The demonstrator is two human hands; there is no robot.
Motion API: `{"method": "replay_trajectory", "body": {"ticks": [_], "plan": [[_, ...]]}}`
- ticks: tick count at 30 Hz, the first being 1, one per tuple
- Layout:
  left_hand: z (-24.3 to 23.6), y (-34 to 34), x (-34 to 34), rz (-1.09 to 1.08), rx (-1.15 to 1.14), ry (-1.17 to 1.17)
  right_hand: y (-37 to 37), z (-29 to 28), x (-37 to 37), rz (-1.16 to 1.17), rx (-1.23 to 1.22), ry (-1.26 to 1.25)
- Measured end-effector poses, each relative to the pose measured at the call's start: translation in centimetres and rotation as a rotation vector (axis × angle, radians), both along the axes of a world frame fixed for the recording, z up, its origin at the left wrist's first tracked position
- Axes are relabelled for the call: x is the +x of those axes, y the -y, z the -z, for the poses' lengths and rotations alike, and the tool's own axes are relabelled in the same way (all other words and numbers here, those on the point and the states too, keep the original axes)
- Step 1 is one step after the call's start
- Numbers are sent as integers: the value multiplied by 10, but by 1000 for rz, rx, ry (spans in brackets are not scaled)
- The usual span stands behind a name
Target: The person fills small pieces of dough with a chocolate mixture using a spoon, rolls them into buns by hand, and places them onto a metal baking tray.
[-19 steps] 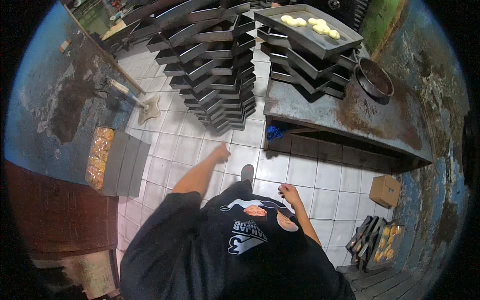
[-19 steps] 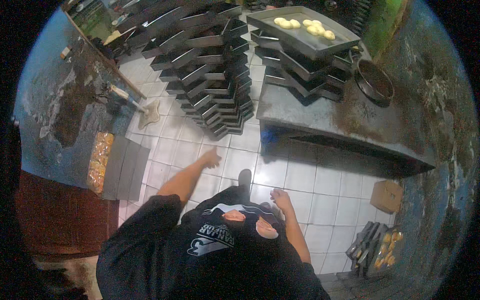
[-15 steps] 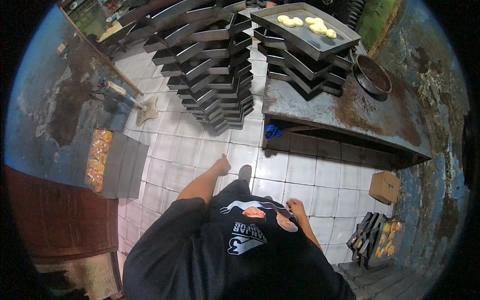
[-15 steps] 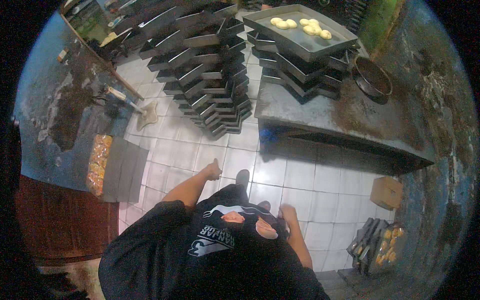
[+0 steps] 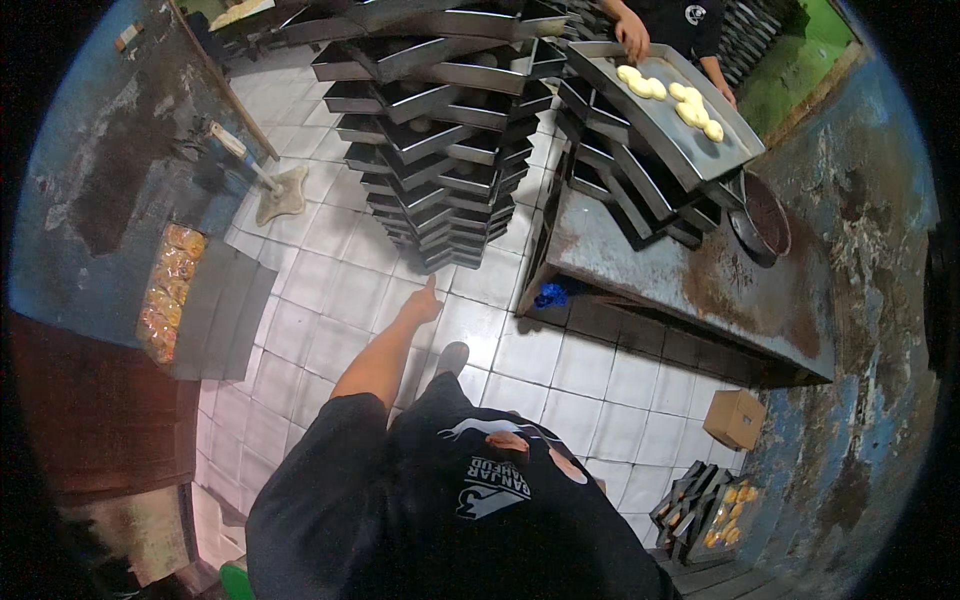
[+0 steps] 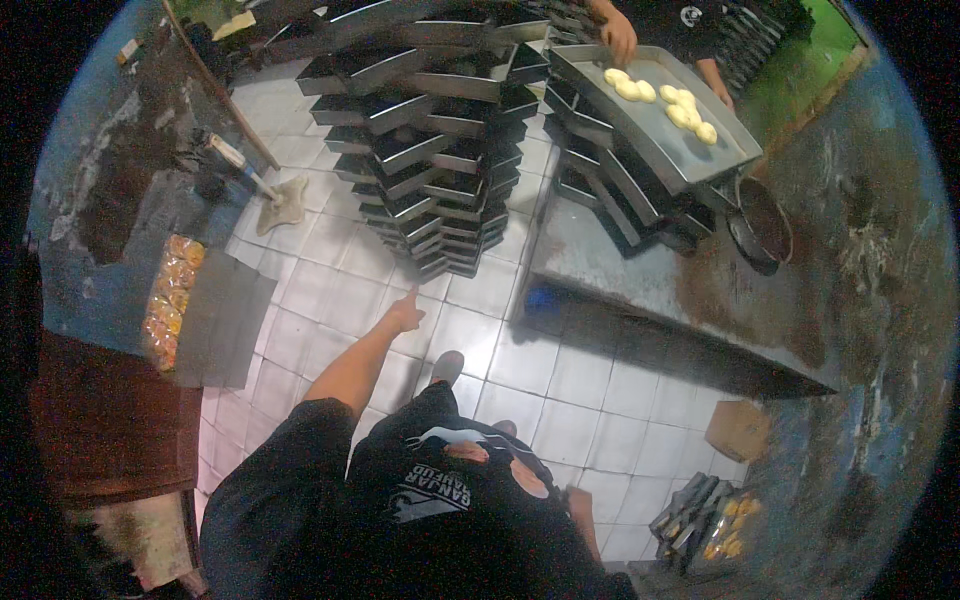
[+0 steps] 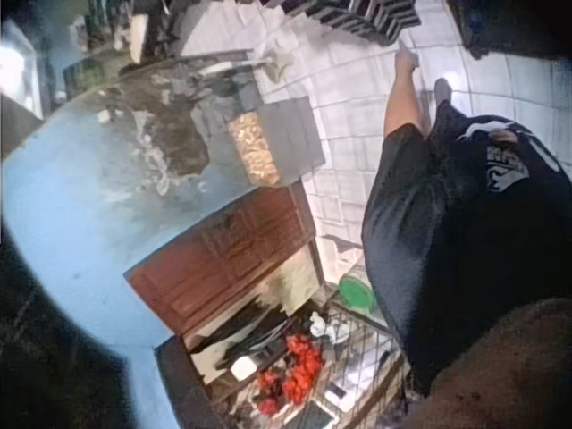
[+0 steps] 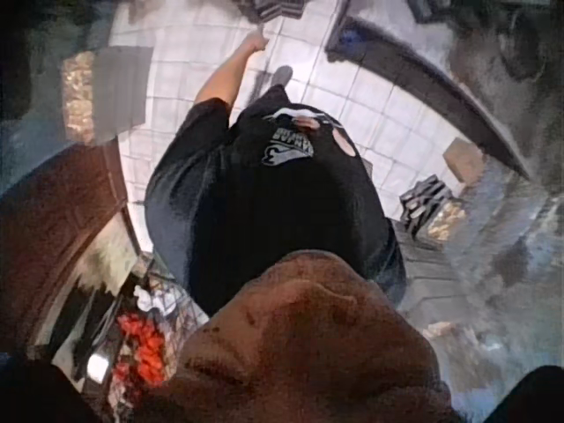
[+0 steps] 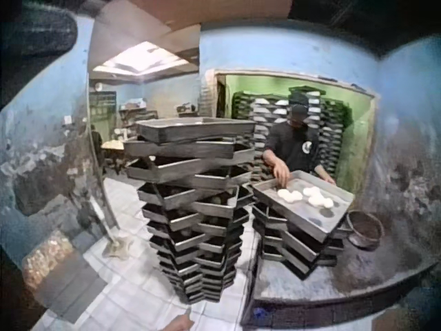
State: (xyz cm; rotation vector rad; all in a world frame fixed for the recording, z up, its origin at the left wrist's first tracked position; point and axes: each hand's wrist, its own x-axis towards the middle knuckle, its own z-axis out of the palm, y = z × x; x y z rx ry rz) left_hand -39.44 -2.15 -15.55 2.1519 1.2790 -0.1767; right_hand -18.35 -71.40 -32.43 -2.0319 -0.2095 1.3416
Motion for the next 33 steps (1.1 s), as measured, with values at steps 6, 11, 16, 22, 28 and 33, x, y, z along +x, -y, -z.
{"method": "replay_trajectory", "body": {"ticks": [6, 11, 16, 22, 28, 33], "plan": [[36, -45, -4, -61, -158, -146, -221, -177, 13, 200, -2, 110], [11, -79, 30, -11, -173, -67, -283, -179, 22, 258, 111, 114], [31, -111, 18, -19, -198, -87, -286, -174, 16, 238, 44, 92], [24, -134, 36, 48, -230, -111, -185, -104, -16, 127, -141, 301], [21, -163, 39, 47, -229, -133, -222, -153, -27, 174, -156, 187], [-15, -162, 67, 43, -114, -69, -258, -184, -22, 298, -88, 157]]}}
